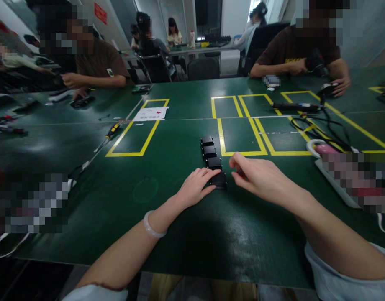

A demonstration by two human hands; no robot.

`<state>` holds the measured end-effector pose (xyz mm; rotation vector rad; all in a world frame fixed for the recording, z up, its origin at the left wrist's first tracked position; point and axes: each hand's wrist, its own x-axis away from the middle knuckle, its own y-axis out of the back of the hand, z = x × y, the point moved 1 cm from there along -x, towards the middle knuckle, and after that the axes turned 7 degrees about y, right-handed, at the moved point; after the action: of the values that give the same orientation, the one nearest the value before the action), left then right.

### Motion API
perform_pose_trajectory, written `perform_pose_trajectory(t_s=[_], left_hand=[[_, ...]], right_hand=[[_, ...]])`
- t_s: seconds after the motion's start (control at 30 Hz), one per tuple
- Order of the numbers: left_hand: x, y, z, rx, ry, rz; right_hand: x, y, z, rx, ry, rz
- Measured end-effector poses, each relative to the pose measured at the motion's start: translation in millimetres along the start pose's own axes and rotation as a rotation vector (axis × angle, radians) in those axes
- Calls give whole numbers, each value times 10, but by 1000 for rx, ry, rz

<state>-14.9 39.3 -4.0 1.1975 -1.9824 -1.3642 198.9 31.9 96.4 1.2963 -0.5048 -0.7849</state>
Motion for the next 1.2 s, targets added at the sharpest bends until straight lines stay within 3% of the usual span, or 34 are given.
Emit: perform_pose_trajectory(t_s=[1.2], left_hand=[[4,7,-10,16,6,-4]], right_hand=[[-25,4,11,24,-28,4]])
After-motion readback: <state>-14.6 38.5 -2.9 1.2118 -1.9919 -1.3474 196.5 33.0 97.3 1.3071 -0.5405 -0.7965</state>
